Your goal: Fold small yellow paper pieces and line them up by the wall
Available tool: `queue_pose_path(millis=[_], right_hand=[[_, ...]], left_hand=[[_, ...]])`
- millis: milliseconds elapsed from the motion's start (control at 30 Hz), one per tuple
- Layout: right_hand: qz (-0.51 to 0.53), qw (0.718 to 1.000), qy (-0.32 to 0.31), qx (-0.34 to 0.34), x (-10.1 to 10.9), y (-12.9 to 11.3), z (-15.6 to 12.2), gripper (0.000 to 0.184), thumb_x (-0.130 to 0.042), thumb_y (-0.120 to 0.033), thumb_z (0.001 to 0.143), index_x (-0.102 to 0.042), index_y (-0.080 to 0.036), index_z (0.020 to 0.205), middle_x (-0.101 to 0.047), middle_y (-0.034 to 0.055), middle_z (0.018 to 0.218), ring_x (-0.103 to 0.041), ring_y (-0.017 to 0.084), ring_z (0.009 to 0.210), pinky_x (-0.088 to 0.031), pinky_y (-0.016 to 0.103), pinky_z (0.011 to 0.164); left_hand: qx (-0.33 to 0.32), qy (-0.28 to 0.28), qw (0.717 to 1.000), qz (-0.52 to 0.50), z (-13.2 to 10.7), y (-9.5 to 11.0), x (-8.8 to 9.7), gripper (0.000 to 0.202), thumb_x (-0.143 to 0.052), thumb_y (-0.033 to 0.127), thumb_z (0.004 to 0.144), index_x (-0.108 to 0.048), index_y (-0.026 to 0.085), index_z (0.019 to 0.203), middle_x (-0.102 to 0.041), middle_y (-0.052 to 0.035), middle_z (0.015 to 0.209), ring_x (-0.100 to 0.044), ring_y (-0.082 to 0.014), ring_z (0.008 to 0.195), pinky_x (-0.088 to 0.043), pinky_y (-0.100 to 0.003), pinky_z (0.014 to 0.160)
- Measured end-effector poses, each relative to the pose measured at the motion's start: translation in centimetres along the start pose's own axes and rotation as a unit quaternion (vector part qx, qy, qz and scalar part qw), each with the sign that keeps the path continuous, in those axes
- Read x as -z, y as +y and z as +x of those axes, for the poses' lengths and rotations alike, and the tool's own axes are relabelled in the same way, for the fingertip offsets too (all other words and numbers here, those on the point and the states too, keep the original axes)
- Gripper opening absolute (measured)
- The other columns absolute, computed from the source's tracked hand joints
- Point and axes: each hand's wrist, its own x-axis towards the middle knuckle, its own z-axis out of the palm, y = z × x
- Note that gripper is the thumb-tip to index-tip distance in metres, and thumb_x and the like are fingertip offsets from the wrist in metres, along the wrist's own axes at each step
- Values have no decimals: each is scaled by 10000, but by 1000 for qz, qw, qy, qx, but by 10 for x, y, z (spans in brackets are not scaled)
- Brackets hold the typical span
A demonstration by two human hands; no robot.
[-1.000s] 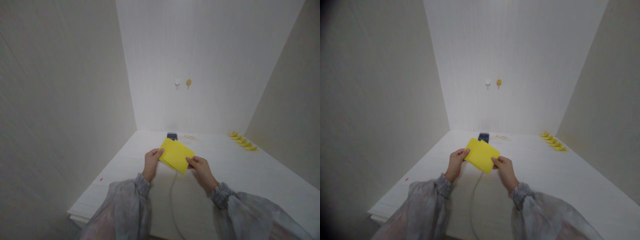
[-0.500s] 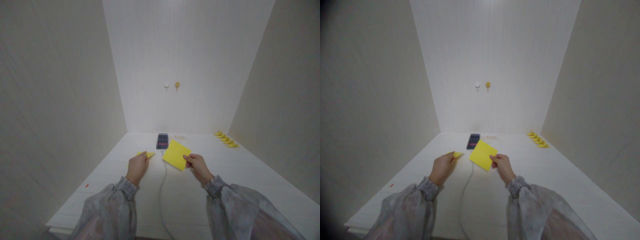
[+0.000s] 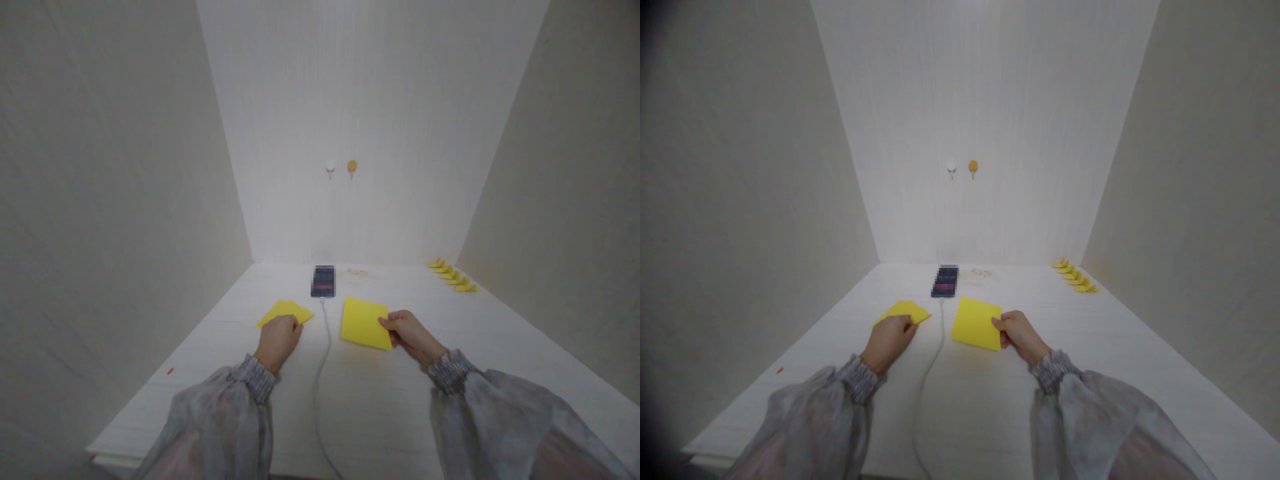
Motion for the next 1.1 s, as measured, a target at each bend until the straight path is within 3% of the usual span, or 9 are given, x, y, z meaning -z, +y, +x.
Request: queue_pose_path(millis=[167, 267, 367, 500, 600, 733, 867, 1000, 1100], right_hand=[[-20, 1000, 11, 7, 0, -5, -2, 284, -544, -288, 627, -435, -169, 393, -402, -49, 289, -325, 54, 274, -227, 188, 303], [-21, 1000, 9, 17, -2, -8, -3, 288, -550, -297, 626, -441, -167, 394, -399, -51, 291, -312, 51, 277, -213, 189, 305], [-11, 1000, -3, 27, -6, -9, -4, 278, -563, -329, 627, -472, -160, 426, -414, -50, 311, -316, 54, 283, -208, 189, 310], [6, 999, -10, 43, -12, -7, -4, 308, -563, -369, 643, -463, -166, 434, -412, -53, 311, -324, 59, 283, -220, 189, 315], [22, 998, -17, 54, -15, -9, -8, 289, -573, -390, 642, -502, -158, 485, -492, -31, 377, -380, 68, 308, -271, 190, 333], [99, 987, -100, 78, -22, -23, -23, 230, -570, -387, 675, -596, -171, 749, -635, 19, 627, -571, 129, 542, -442, 243, 552], [120, 981, -142, 63, -30, -32, -36, 331, -635, -384, 609, -609, -164, 855, -665, 49, 728, -610, 190, 700, -458, 294, 642], [124, 981, -143, 48, -30, -28, -36, 353, -642, -394, 595, -623, -143, 842, -665, 70, 787, -611, 194, 699, -462, 292, 621], [132, 979, -148, 39, -29, -23, -32, 338, -635, -393, 605, -631, -137, 825, -660, 65, 761, -591, 157, 576, -444, 246, 483]], left_hand=[[-52, 100, 988, -101, -5, 8, 3, 363, -388, 431, 770, -607, 168, 891, -570, -84, 1073, -521, -189, 980, -367, -290, 840], [-74, 100, 957, -264, -4, 22, 2, 349, -372, 401, 788, -615, 179, 904, -611, -55, 1002, -544, -163, 939, -377, -280, 853], [-47, 30, 885, -462, 1, 44, 0, 373, -399, 435, 766, -616, 152, 872, -643, -57, 860, -582, -164, 805, -447, -274, 713], [10, -114, 736, -668, 6, 74, -4, 399, -513, 449, 689, -581, 113, 893, -640, -76, 819, -599, -154, 699, -466, -255, 609], [12, -159, 690, -706, 7, 84, -5, 355, -594, 410, 625, -594, 114, 821, -645, -62, 747, -599, -158, 666, -461, -259, 611], [18, -143, 670, -728, 4, 84, -2, 314, -609, 400, 613, -597, 139, 788, -646, -40, 730, -599, -163, 671, -457, -269, 628], [1, -163, 661, -732, 1, 82, 5, 330, -604, 410, 620, -600, 150, 822, -648, -34, 760, -598, -163, 679, -454, -276, 640], [-14, -185, 669, -720, 0, 82, 5, 338, -607, 386, 631, -593, 137, 858, -646, -54, 793, -597, -157, 681, -447, -246, 593], [-15, -193, 659, -727, 1, 80, 5, 331, -611, 361, 635, -595, 126, 868, -645, -73, 805, -597, -157, 682, -445, -245, 595]])
